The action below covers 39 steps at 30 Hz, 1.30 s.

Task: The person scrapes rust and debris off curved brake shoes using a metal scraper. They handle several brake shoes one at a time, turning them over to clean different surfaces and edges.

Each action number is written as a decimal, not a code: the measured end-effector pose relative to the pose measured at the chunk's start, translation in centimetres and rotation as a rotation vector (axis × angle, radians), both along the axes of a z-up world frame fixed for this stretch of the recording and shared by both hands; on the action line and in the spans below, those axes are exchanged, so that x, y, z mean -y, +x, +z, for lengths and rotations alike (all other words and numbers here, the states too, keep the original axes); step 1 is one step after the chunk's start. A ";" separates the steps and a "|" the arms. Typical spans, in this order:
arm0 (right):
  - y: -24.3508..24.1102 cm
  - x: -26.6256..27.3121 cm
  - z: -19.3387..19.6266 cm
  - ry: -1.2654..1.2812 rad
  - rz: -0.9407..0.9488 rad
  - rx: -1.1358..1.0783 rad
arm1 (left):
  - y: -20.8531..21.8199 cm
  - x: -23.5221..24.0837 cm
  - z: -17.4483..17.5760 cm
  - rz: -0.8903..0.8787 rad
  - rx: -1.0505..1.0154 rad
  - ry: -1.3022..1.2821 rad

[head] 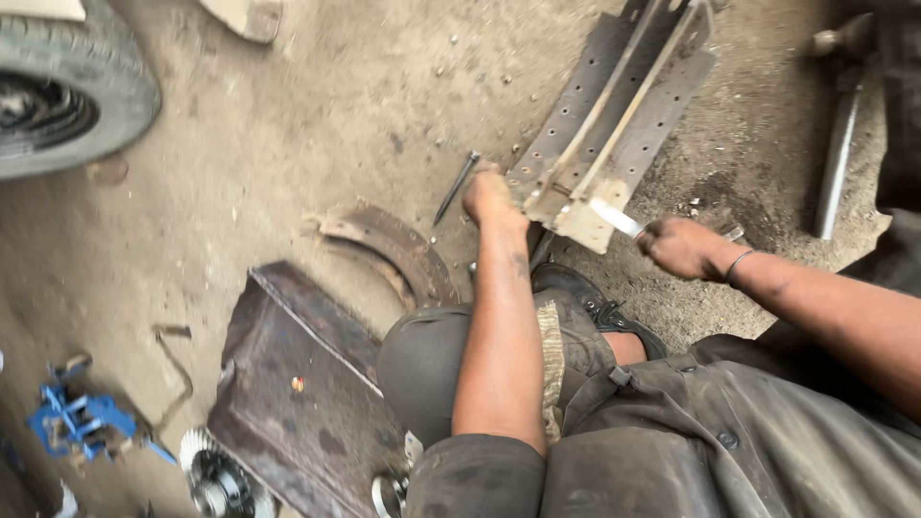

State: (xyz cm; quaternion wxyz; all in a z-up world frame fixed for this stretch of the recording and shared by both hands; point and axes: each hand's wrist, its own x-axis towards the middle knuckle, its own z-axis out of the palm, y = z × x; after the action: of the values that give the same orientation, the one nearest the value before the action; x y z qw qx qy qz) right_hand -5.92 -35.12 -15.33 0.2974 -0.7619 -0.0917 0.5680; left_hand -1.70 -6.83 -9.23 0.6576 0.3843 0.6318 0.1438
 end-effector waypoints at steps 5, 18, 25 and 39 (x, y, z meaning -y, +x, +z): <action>2.3 -0.1 -1.5 -0.098 -0.102 -0.077 | 0.1 -0.6 -0.2 0.005 -0.021 0.061; 0.8 1.6 3.2 0.003 -0.097 -0.274 | 1.1 0.6 2.4 0.046 -0.043 0.066; 0.7 -0.9 3.6 -0.033 0.017 -0.117 | 0.5 0.3 1.7 0.040 -0.064 0.103; -0.6 -0.6 0.3 -0.043 0.087 -0.006 | -0.2 -0.7 -0.7 0.061 0.006 0.080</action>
State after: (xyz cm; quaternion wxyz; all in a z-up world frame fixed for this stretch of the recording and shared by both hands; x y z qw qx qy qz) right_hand -6.57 -34.54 -15.04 0.2562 -0.7619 -0.1114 0.5844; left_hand -1.92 -6.13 -9.91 0.6391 0.3906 0.6347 0.1901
